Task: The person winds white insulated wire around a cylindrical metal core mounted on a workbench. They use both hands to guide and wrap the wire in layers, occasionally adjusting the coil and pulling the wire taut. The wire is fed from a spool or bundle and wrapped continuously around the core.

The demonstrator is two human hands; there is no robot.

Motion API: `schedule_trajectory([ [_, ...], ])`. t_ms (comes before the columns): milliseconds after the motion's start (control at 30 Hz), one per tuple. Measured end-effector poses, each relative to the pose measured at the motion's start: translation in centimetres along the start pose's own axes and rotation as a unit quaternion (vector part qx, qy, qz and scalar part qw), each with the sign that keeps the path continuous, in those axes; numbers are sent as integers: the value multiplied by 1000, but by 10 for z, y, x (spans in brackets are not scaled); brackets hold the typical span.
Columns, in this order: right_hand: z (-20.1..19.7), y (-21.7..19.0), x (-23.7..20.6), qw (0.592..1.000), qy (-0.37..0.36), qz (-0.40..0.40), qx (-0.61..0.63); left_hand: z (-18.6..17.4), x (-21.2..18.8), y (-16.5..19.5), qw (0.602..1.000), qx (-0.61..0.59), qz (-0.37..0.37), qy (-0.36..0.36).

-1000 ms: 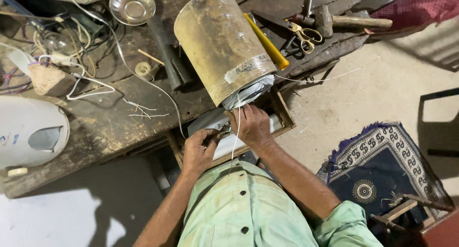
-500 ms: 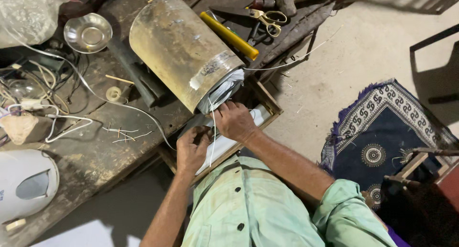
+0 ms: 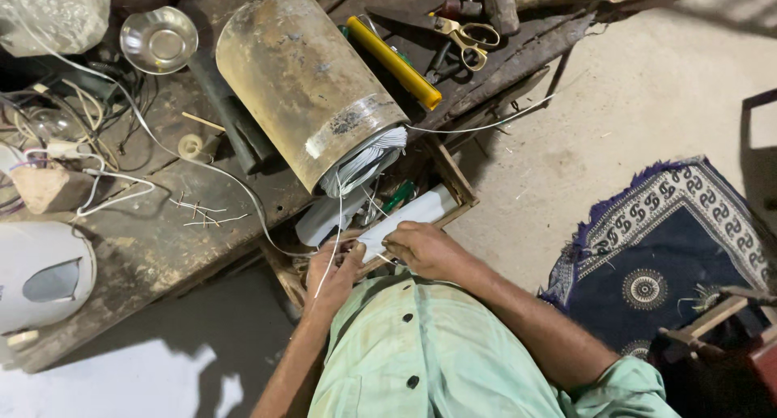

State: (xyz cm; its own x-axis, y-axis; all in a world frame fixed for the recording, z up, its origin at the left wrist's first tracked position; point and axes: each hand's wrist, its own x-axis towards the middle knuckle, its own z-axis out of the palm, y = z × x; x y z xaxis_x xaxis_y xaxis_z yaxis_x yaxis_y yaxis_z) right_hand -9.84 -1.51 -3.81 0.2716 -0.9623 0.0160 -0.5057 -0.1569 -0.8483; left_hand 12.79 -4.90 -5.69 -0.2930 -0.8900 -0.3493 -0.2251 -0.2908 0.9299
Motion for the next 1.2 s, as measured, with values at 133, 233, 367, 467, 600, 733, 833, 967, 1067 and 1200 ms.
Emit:
schedule_trajectory([
  [133,-5,26,6,996,-90,6,-15,29,2,7,1000,0,5,-9],
  [233,-18,38,7,990,-116,-74,8,50,7,9,996,-78,-35,22],
  [367,-59,57,19,995,-78,33,50,51,4,10,976,-201,-34,74],
  [467,-104,79,38,989,107,83,64,43,-13,6,965,-226,-37,127],
  [600,-164,109,77,964,244,34,-96,36,-38,-18,942,-273,-32,195],
  [733,-186,123,123,961,247,-20,-121,34,-59,-60,919,-312,-25,240],
  [833,-183,123,156,965,212,11,-154,36,-69,-81,898,-338,-65,274],
  [967,-175,125,187,963,185,9,-196,42,-78,-73,893,-380,-72,230],
  [1067,-165,134,213,951,170,26,-256,53,-88,-49,893,-376,-66,240],
  [1200,-156,143,231,928,182,33,-324,59,-97,-21,885,-396,-58,239],
])
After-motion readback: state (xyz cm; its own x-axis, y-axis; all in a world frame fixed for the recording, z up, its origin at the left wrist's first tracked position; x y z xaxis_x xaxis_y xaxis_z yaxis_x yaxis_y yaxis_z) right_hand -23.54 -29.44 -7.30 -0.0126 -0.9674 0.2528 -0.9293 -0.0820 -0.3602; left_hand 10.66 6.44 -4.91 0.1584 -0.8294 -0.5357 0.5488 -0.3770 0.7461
